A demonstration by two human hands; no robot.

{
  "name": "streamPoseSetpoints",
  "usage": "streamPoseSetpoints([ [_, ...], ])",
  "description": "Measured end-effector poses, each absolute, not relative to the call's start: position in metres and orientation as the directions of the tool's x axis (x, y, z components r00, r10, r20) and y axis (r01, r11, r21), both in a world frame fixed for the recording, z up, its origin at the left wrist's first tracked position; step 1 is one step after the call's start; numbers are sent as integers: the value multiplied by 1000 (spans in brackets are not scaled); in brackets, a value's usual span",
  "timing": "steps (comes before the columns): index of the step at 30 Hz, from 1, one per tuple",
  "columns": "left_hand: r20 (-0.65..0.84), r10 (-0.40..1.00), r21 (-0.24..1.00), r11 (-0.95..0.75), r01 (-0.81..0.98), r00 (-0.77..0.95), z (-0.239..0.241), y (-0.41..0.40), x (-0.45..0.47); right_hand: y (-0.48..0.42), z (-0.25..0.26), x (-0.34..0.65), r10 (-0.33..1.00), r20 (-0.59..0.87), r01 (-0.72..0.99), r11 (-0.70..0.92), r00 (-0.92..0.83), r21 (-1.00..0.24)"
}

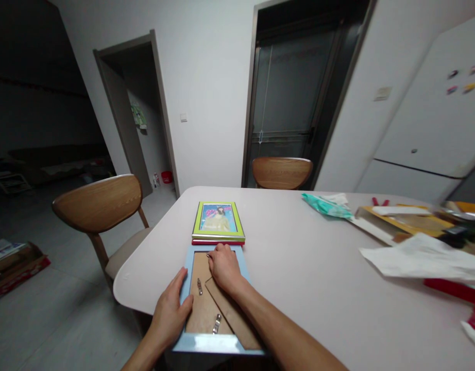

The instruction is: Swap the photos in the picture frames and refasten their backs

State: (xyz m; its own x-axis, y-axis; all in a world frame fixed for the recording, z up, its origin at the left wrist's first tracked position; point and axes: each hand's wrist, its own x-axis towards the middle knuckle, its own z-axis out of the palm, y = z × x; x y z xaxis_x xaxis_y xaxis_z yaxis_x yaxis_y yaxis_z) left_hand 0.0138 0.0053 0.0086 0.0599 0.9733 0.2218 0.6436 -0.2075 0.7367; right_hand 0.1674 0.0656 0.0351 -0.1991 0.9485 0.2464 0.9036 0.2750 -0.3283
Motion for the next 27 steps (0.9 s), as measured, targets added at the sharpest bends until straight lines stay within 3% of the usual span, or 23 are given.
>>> streamPoseSetpoints([
  [5,238,967,712,-235,661,87,7,4,14,26,55,186,898,229,791,439,-376,-425],
  [10,234,969,711,-226,666,78,7,3,17,-18,62,205,816,73,649,507,-574,-568],
  [15,229,971,723,-217,656,69,6,4,19,-22,49,200,846,157,666,504,-510,-550],
  [20,242,968,737,-229,635,68,4,4,19,-18,48,201,902,140,677,401,-408,-617],
  [23,247,967,728,-232,645,69,4,5,20,-15,47,201,949,160,773,313,-270,-552],
  [27,237,969,729,-222,648,66,5,5,22,-11,43,198,954,180,815,297,-238,-498],
])
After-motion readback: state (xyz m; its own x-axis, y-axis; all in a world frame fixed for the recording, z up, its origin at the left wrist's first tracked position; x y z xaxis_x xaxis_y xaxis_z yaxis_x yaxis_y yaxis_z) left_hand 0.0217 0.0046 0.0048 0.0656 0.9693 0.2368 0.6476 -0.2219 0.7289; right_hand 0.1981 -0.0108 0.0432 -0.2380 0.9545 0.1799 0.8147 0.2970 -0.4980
